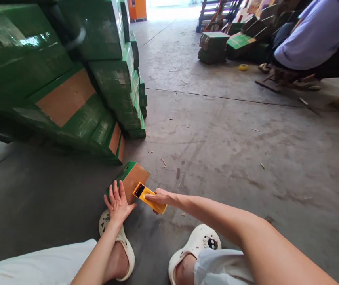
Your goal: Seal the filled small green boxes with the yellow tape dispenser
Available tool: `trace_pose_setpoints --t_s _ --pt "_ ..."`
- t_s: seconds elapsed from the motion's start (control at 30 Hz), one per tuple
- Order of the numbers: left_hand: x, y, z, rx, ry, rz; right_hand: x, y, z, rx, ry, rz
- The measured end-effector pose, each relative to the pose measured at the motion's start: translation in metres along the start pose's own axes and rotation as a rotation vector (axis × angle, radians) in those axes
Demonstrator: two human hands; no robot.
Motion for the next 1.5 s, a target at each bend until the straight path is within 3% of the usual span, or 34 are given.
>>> trace_pose_setpoints --t_s 0.13,0.27,0.33,0.43,0.6,0.7,0.8,0.97,1.17,1.3,1.5 --pt "0.006 -0.008 -0.012 0.055 -0.042 -0.089 0.018 0.009 0.001 0.018 -0.003 -0.034" --pt "0.017 -0.017 -0.029 0.102 -0.137 -0.039 0.034 0.015 -0.002 -0.006 -0.085 -0.056" --pt "0.019 -0.021 -0.033 0.144 -0.22 0.042 0.042 0.009 0.003 0.017 -0.148 -0.078" --pt "0.009 -0.024 -0.028 0.251 -0.351 0.241 0.046 -0.016 0.022 0.033 -0.155 -0.032" --pt "-0.04 -0.015 0.005 0.366 -0.396 0.468 0.017 -0.065 0.068 -0.082 -0.003 0.113" --pt "-0.066 -0.001 0.029 0.36 -0.345 0.459 -0.014 -0.06 0.085 -0.049 0.063 0.093" --pt "-0.078 0.009 0.043 0.329 -0.294 0.426 -0.035 -0.046 0.089 -0.055 0.05 0.069" --pt "-0.06 0.015 0.033 0.328 -0.307 0.46 -0.057 -0.052 0.102 -0.141 -0.061 0.136" --pt "-0.018 0.02 0.008 0.449 -0.327 0.605 -0.1 -0.064 0.131 -0.068 -0.086 0.019" --pt "-0.013 0.021 0.006 0.469 -0.336 0.614 -0.108 -0.058 0.121 -0.095 -0.058 0.041" --pt "-0.009 0.024 0.004 0.486 -0.353 0.629 -0.097 -0.052 0.097 -0.122 0.013 0.094"
Point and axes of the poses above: each hand's wrist, its own z-axis away from the middle knuckle, its own y-axis out of the palm, x = y × z, the point moved 5 cm from there along -z, towards the middle knuckle, and after that the axes turned 6 degrees about z, right-handed, at the moved point
